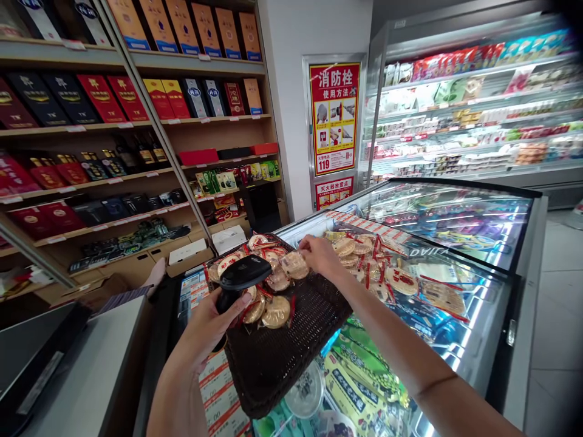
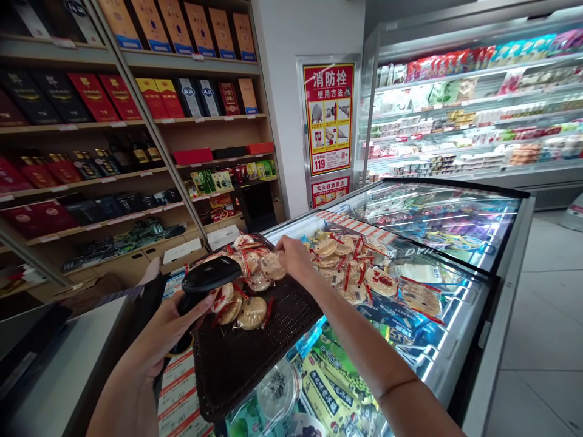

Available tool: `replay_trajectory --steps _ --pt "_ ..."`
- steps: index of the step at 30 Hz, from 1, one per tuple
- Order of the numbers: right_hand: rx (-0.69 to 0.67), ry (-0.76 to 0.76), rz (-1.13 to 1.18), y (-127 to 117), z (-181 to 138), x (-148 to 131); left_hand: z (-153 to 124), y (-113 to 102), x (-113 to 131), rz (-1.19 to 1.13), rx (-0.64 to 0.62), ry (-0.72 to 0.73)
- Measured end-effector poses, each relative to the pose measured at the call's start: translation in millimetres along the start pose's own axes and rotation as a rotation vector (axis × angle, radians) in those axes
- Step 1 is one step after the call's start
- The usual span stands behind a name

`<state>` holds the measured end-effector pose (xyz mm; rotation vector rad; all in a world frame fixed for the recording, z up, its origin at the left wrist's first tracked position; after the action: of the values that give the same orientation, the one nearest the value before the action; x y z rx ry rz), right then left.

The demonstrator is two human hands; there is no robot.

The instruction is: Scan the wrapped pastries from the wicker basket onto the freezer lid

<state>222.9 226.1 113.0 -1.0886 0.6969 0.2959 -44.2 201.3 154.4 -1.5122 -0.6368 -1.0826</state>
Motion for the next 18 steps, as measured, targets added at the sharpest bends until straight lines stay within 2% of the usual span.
replay_trajectory --steps 4,10,18 --pt "0.059 -0.036 0.069 -22.6 0.8 6.5 2.7 8.0 -1.3 -0.001 -0.066 0.012" --pt "0.007 -0.013 0.115 -36.8 1.9 11.6 14.5 14.1 -8.2 0.094 -0.198 0.041" --pt "0.027 -0.044 0.077 -37.1 0.9 10.9 18.5 15.5 -14.0 0.125 -0.163 0.098"
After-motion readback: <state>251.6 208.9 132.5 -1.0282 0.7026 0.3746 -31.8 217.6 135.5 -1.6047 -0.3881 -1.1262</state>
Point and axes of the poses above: each hand's wrist, its own z-axis towards the middle knuckle, its own y-axis out of the palm, x = y × z, the point moved 1 cm from there along z, towards the middle knuckle, and after that the axes turned 6 degrees about z, right-handed, at the moved point
